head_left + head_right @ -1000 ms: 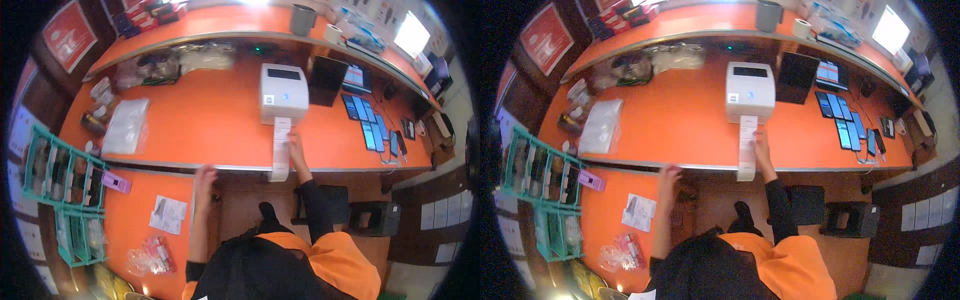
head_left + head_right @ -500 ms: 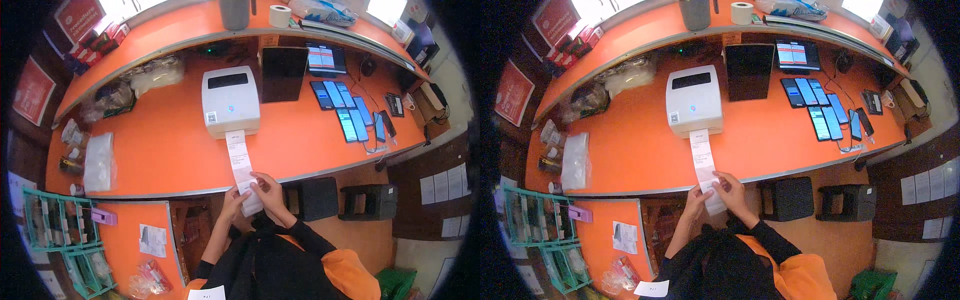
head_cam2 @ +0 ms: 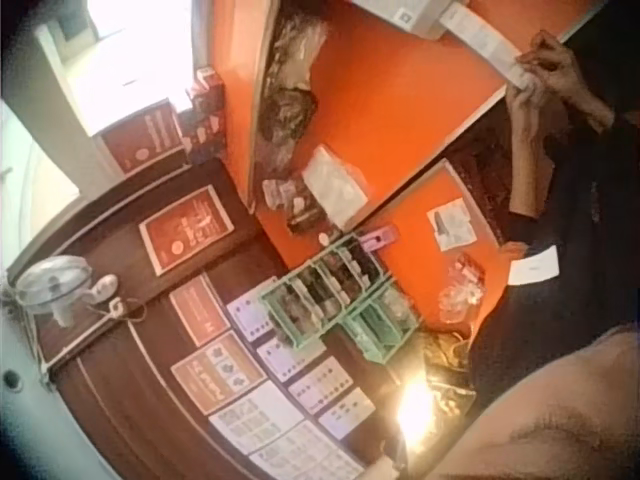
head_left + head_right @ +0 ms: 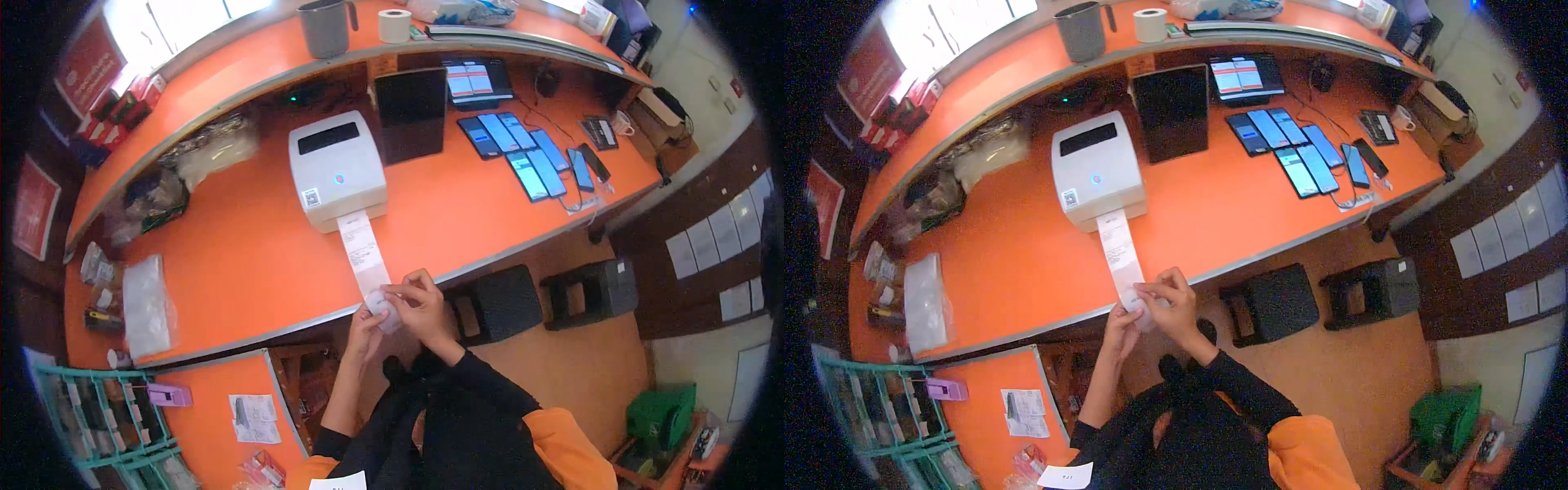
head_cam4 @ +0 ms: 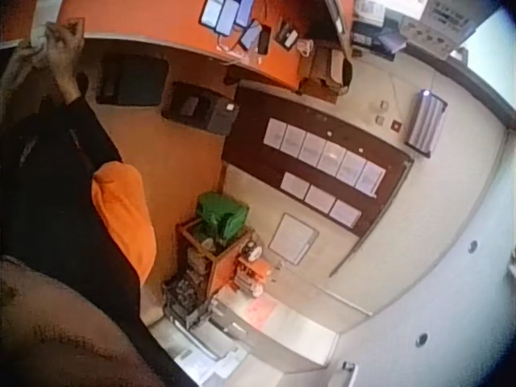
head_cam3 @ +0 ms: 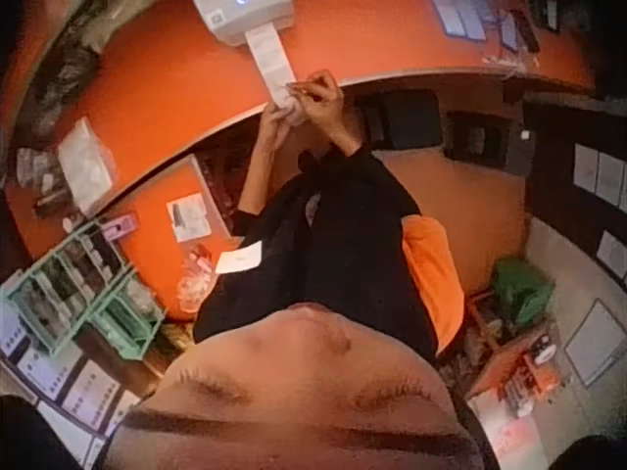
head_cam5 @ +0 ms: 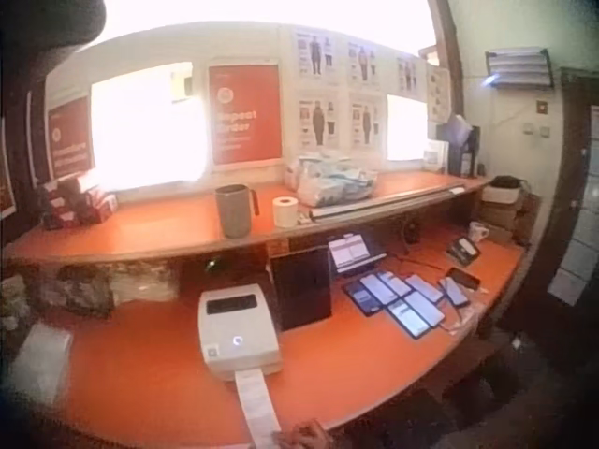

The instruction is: The person checks order devices and receipts, slices fried chicken with a knife on a cutting board, and packs rice, chicken, and egg into a meal box. They hand a packaged order through the service window, close the prepared meal box, and pack it into a plastic bag with a receipt.

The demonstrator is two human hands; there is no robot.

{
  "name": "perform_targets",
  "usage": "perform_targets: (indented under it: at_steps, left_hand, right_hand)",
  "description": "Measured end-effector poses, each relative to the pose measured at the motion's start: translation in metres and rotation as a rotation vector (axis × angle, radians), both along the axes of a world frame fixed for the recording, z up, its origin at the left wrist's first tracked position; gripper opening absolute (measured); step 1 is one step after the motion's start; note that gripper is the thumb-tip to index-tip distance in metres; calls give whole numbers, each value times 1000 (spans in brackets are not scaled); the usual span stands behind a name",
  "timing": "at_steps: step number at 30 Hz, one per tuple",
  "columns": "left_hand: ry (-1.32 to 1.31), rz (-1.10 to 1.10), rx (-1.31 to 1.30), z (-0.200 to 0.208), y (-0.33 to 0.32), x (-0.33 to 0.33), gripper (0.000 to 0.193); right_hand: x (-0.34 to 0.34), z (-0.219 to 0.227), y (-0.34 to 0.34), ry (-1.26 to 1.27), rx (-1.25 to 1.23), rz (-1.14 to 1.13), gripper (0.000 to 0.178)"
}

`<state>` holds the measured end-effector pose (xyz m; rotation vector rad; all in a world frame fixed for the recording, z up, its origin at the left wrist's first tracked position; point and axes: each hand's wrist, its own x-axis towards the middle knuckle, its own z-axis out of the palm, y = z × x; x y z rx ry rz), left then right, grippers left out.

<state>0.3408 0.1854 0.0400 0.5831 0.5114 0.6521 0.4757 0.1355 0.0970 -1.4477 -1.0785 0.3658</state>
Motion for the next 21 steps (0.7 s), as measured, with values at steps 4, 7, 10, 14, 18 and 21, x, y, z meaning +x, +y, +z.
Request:
perform_targets:
  at_steps: [4,7,10,14,18,21]
  left_hand:
    - [74,33,0,12,1,0,49]
    - [126,58,27,15,5,5,50]
    - [164,105,63,19,5,12,51]
    - [203,171,28,23,-4,16,52]
    - [217,216,-9,21,-17,19,53]
    - [239,206,-8,17,-24,18,55]
  right_hand:
    - [1,7,1,49,-81,-14,31]
    - [12,9,7,76,-103,68,33]
    - [22,11,16,46,-57,130,29]
    - [31,8,16,-59,-6,195,28]
    - [42,11,9,-122,4,230,32]
    - [50,-3,14,-172,136,282,31]
